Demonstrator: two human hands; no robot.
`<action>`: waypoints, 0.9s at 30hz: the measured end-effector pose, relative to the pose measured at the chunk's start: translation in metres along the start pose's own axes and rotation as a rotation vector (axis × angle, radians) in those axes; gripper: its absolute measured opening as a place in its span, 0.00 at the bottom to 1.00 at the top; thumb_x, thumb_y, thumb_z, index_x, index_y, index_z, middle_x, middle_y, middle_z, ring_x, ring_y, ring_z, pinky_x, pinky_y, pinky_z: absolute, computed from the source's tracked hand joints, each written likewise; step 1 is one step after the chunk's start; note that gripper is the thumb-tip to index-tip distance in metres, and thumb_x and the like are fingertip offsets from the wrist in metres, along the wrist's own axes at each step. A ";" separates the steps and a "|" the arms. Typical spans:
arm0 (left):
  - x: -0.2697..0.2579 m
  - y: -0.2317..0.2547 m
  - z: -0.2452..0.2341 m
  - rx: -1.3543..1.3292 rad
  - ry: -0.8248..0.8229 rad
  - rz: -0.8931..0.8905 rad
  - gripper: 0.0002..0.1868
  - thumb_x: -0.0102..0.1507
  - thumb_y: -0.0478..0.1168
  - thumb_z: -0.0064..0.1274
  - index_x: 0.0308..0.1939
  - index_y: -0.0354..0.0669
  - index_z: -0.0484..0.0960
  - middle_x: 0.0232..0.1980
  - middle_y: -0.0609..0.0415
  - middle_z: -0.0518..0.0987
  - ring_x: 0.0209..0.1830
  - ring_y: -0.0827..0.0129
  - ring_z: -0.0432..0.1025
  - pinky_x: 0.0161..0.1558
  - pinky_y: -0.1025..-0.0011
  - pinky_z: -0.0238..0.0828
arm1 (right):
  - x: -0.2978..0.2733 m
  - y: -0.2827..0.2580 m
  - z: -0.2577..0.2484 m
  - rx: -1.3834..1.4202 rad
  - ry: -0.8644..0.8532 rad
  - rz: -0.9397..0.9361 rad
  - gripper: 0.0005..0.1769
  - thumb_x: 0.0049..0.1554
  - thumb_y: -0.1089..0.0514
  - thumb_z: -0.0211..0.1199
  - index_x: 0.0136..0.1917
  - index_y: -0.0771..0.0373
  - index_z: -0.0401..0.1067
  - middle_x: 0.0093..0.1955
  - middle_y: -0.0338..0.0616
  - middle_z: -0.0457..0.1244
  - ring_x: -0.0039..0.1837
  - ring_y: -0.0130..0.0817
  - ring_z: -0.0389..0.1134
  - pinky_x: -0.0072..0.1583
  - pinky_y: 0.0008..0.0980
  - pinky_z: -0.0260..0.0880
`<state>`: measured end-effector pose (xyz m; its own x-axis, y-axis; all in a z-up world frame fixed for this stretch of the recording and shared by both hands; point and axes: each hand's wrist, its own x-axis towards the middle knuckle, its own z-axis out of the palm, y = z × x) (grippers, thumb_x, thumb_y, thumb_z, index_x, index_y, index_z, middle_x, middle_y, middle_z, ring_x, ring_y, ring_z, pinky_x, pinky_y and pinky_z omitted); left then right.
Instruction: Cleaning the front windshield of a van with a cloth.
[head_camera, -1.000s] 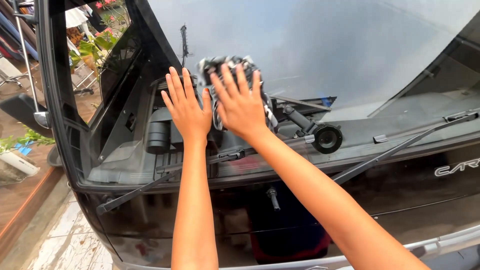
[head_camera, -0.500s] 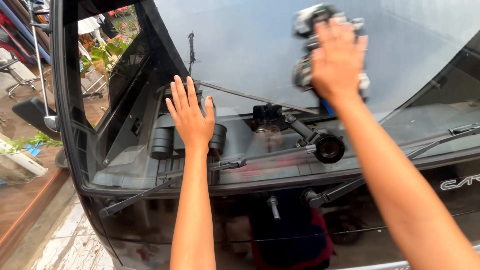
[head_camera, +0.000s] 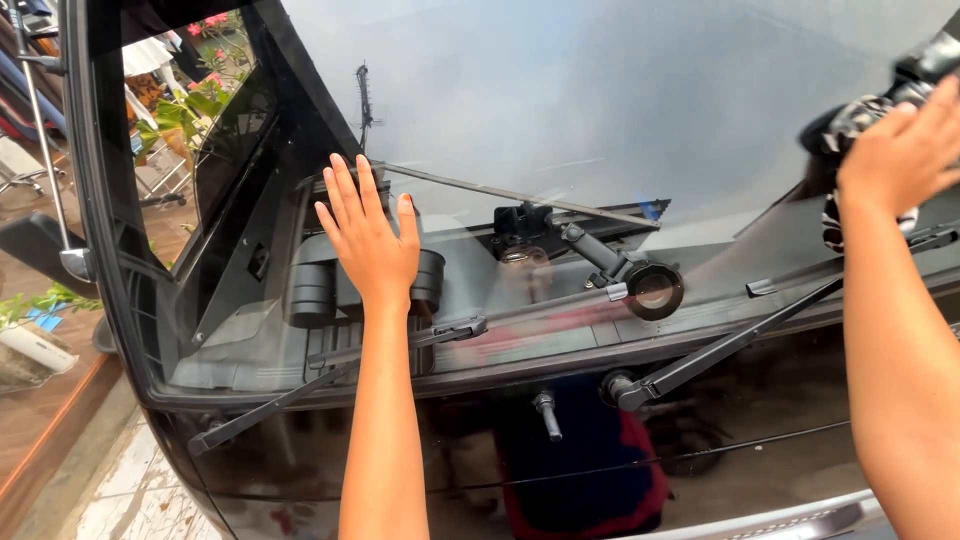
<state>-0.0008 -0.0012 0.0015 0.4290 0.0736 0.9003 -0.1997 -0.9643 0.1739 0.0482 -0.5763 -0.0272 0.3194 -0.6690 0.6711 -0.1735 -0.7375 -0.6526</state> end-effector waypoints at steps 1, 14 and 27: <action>0.000 0.000 0.000 0.008 0.006 0.003 0.36 0.73 0.51 0.44 0.82 0.43 0.57 0.85 0.44 0.50 0.86 0.53 0.45 0.80 0.46 0.40 | -0.001 0.003 -0.002 -0.011 0.006 0.107 0.29 0.73 0.49 0.41 0.85 0.54 0.50 0.85 0.47 0.47 0.83 0.51 0.44 0.75 0.70 0.35; 0.001 0.003 -0.002 -0.044 0.012 -0.010 0.36 0.72 0.50 0.45 0.81 0.42 0.58 0.85 0.44 0.51 0.86 0.53 0.46 0.80 0.45 0.39 | -0.090 -0.160 0.006 -0.057 -0.071 -0.219 0.32 0.75 0.49 0.41 0.88 0.55 0.42 0.88 0.46 0.40 0.87 0.51 0.36 0.77 0.76 0.29; -0.001 -0.006 0.001 -0.032 -0.001 0.017 0.35 0.72 0.50 0.45 0.82 0.43 0.58 0.86 0.45 0.51 0.86 0.53 0.45 0.81 0.45 0.40 | -0.300 -0.315 -0.040 0.327 -0.143 -0.969 0.35 0.63 0.50 0.58 0.81 0.54 0.58 0.83 0.50 0.51 0.83 0.55 0.48 0.77 0.72 0.40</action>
<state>0.0015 0.0045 -0.0008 0.4260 0.0570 0.9029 -0.2353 -0.9567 0.1714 -0.0305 -0.1472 -0.0087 0.2985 0.2319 0.9258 0.4721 -0.8789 0.0679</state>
